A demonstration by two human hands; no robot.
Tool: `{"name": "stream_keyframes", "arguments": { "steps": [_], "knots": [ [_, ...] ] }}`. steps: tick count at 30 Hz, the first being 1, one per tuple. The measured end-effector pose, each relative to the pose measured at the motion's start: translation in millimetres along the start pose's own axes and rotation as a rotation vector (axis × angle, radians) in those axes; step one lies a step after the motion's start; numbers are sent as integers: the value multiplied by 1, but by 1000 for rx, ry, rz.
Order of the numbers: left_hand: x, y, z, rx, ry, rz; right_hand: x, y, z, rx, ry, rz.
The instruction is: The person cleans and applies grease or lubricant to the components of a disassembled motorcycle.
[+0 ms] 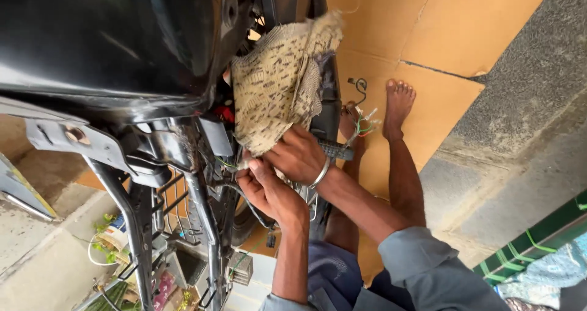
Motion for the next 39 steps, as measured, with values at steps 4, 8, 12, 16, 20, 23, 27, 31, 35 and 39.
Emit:
{"name": "stream_keyframes", "arguments": {
  "steps": [4,8,12,16,20,23,27,31,35,39],
  "knots": [
    [13,-13,6,37,41,34,-17,-15,-6,82,-64,-135],
    [18,-18,9,-19,-10,168,-19,-34,-23,378,-117,8],
    [12,-13,11,-87,-58,191,-12,-41,-22,858,-107,539],
    [14,-20,16,-132,-46,125,-2,-30,-14,794,-89,955],
    [12,-20,16,-148,-30,118,-26,-5,16,646,-189,869],
    [10,-20,11,-117,20,89,-36,16,44,612,-225,747],
    [22,-26,19,-180,22,-18,-32,25,51,541,-283,518],
    [16,-12,24,-144,-41,190,-42,27,30,616,-203,606],
    [10,11,29,-246,-85,101,-52,26,30,375,-132,564],
    [5,13,24,-139,32,-97,-50,20,38,56,81,138]
  ]
}}
Point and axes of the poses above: each hand's wrist, its own z-axis towards the middle knuckle, its own x-axis out of the palm, y = z × x, the point moved 1 cm from there along z, towards the middle knuckle, and after that the axes turned 4 degrees about y, right-handed, at the moved point
